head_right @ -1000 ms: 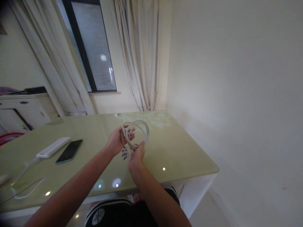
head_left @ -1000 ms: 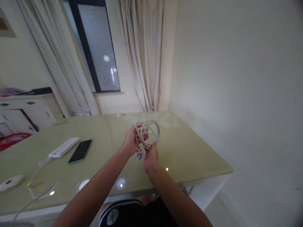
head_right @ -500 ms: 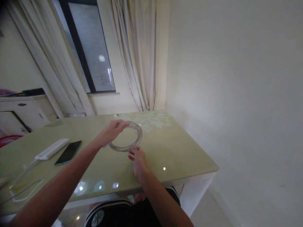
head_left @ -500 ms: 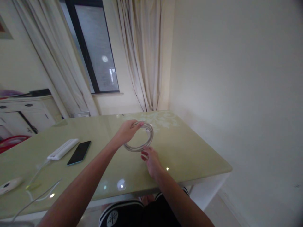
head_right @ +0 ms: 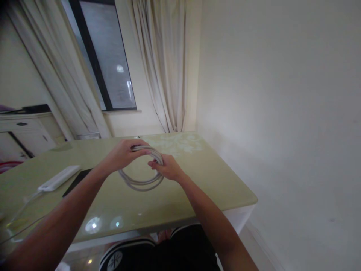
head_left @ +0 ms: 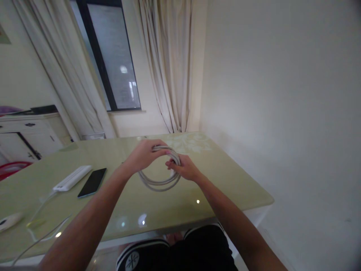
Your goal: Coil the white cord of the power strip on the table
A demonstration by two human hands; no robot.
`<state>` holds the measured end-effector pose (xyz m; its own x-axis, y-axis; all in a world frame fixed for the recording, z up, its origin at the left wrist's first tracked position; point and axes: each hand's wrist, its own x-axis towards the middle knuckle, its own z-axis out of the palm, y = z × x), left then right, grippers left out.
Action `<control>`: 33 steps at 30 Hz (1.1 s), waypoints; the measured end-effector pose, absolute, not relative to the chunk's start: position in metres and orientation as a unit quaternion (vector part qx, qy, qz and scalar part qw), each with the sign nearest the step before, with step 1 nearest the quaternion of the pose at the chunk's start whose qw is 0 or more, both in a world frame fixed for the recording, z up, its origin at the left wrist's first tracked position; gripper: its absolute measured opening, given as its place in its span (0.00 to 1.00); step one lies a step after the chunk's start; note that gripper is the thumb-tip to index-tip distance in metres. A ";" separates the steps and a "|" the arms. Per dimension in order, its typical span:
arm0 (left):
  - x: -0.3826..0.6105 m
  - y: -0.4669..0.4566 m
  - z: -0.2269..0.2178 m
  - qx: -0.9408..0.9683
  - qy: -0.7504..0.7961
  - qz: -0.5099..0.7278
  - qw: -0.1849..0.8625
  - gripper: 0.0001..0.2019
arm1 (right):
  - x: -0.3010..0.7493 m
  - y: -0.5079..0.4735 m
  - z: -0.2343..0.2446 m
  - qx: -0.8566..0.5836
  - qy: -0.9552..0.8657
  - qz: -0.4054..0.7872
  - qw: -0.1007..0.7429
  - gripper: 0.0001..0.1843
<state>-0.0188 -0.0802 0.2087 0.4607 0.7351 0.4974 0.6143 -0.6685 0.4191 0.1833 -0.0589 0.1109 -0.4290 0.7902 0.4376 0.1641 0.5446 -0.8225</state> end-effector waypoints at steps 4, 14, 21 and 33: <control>-0.028 -0.062 0.189 0.819 0.460 0.338 0.058 0.20 | 0.181 -0.053 0.114 -0.332 -0.678 0.454 0.473 0.21; -0.025 -0.006 0.065 0.635 0.504 0.334 0.480 0.34 | 0.212 0.026 0.058 -0.503 -0.510 0.542 0.439 0.17; 0.004 0.004 0.017 0.643 0.526 0.461 0.312 0.20 | 0.294 0.086 0.052 -0.667 -0.520 0.336 0.415 0.14; 0.012 -0.012 0.012 0.657 0.558 0.437 0.257 0.21 | 0.298 0.087 0.060 -0.678 -0.540 0.110 0.486 0.20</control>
<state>0.0121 -0.0121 0.0117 -0.0055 0.9578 0.2874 0.5076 -0.2449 0.8260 0.2980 0.0872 0.0600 0.3931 0.8395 0.3751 0.6252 0.0552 -0.7785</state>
